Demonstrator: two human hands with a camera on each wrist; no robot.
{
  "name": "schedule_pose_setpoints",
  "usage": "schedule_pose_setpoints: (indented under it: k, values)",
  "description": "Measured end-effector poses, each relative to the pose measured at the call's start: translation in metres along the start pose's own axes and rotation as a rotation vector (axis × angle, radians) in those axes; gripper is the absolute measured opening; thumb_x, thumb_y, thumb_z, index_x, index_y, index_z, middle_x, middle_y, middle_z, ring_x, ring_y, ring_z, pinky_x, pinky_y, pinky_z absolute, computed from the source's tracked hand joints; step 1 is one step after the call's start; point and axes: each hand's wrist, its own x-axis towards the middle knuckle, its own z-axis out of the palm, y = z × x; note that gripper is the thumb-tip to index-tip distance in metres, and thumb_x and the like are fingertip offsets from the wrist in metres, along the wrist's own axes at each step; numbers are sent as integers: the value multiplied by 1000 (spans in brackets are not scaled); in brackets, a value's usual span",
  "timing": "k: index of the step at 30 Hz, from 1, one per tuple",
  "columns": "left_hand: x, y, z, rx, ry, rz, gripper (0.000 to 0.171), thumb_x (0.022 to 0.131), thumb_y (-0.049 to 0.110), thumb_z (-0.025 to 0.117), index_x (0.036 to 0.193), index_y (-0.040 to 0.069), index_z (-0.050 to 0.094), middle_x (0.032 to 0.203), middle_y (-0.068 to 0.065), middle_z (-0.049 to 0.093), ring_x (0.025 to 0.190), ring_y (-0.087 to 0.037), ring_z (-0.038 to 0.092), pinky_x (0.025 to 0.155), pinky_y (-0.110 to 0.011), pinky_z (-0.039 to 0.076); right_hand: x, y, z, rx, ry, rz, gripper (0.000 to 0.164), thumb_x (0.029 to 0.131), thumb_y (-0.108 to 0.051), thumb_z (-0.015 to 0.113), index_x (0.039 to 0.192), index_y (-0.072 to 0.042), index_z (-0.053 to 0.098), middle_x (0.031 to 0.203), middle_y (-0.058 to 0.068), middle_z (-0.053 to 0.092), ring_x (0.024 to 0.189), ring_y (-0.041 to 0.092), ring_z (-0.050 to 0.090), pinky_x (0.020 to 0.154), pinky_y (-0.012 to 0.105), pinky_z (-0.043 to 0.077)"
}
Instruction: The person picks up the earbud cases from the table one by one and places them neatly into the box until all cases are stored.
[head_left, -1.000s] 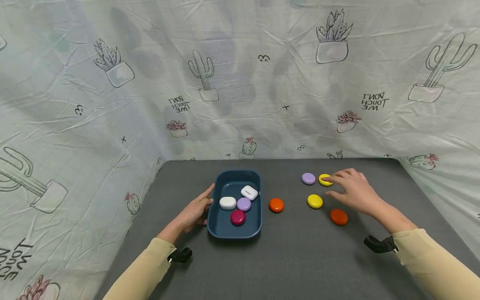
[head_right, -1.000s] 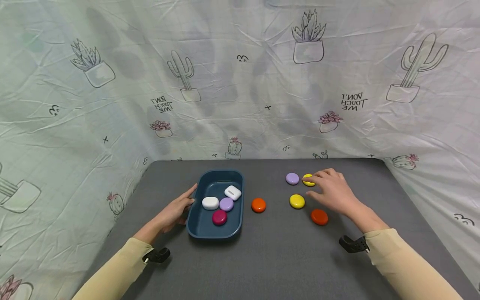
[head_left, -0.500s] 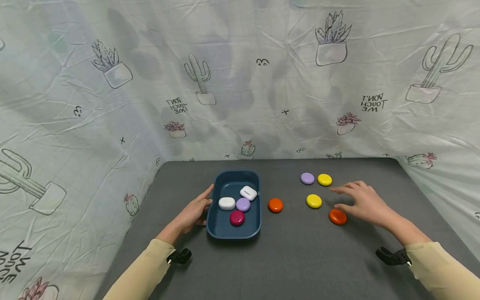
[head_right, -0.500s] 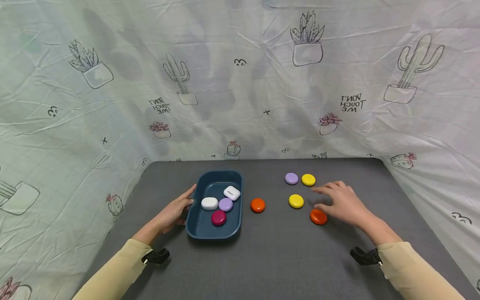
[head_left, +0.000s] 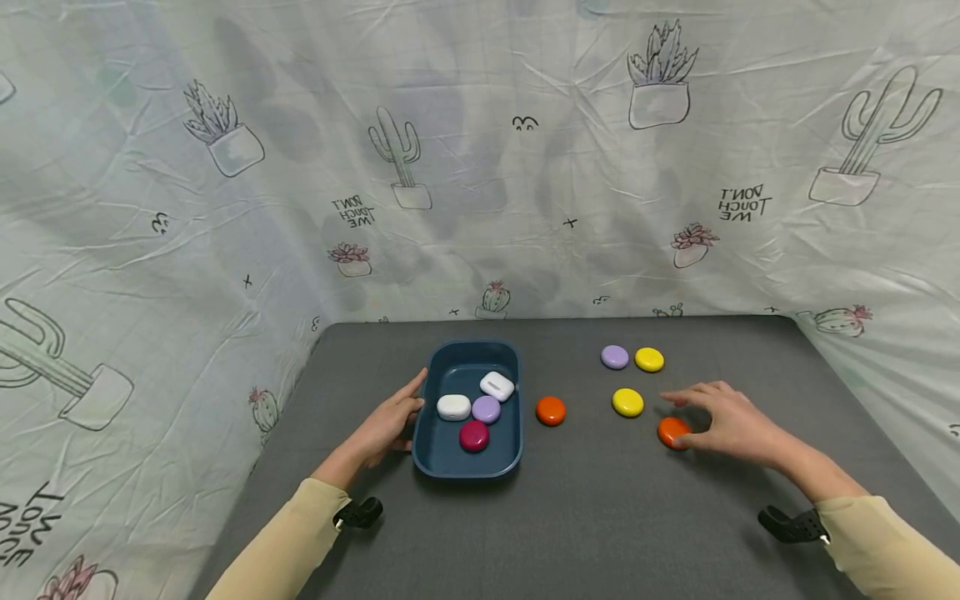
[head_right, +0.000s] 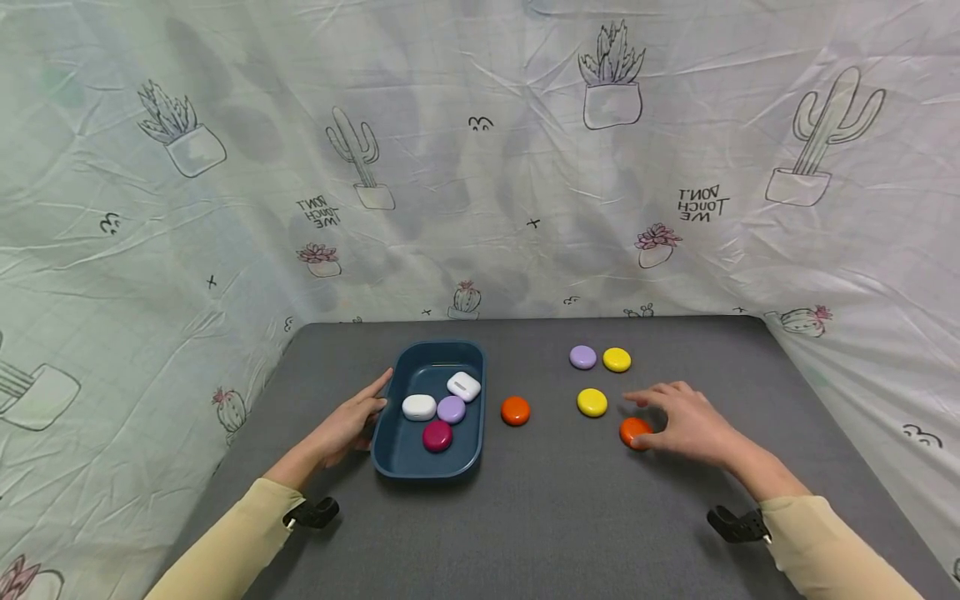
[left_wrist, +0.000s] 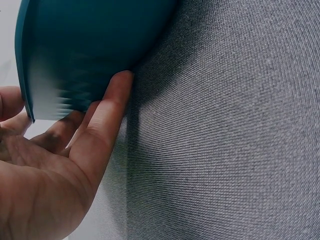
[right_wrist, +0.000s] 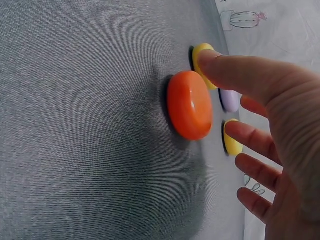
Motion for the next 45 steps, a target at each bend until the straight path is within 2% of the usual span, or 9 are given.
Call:
schedule_pose_setpoints:
  k: [7, 16, 25, 38, 45]
  values:
    - [0, 0, 0, -8, -6, -4, 60, 111, 26, 39, 164, 41, 16, 166, -13, 24, 129, -33, 54, 74, -43, 55, 0, 2, 5, -14, -26, 1, 71, 75, -52, 88, 133, -16, 69, 126, 11, 66, 108, 31, 53, 84, 52, 39]
    - [0, 0, 1, -3, -4, 1, 60, 111, 26, 38, 164, 42, 16, 167, -11, 20, 129, -33, 54, 74, -44, 55, -2, 6, 9, -15, -40, -7, 68, 72, -45, 91, 131, -19, 71, 124, 8, 67, 108, 30, 54, 84, 52, 40]
    - [0, -1, 0, 5, -3, 8, 60, 110, 27, 39, 164, 41, 16, 168, -10, 20, 129, -33, 53, 74, -44, 55, -3, 9, 13, -19, -48, -8, 60, 74, -36, 91, 128, -21, 72, 121, 6, 67, 109, 32, 54, 85, 55, 41]
    - [1, -2, 0, -3, -3, 14, 60, 110, 27, 39, 164, 42, 16, 167, -12, 23, 130, -33, 52, 76, -44, 55, -3, 10, 13, 3, -71, 9, 56, 77, -36, 89, 128, -21, 72, 121, 7, 66, 110, 34, 54, 87, 60, 42]
    - [1, -2, 0, -7, -3, 13, 61, 110, 27, 39, 164, 42, 16, 165, -12, 26, 125, -32, 55, 72, -43, 55, -3, 12, 13, 11, -84, 15, 55, 78, -36, 88, 130, -22, 72, 122, 6, 66, 109, 32, 53, 85, 56, 43]
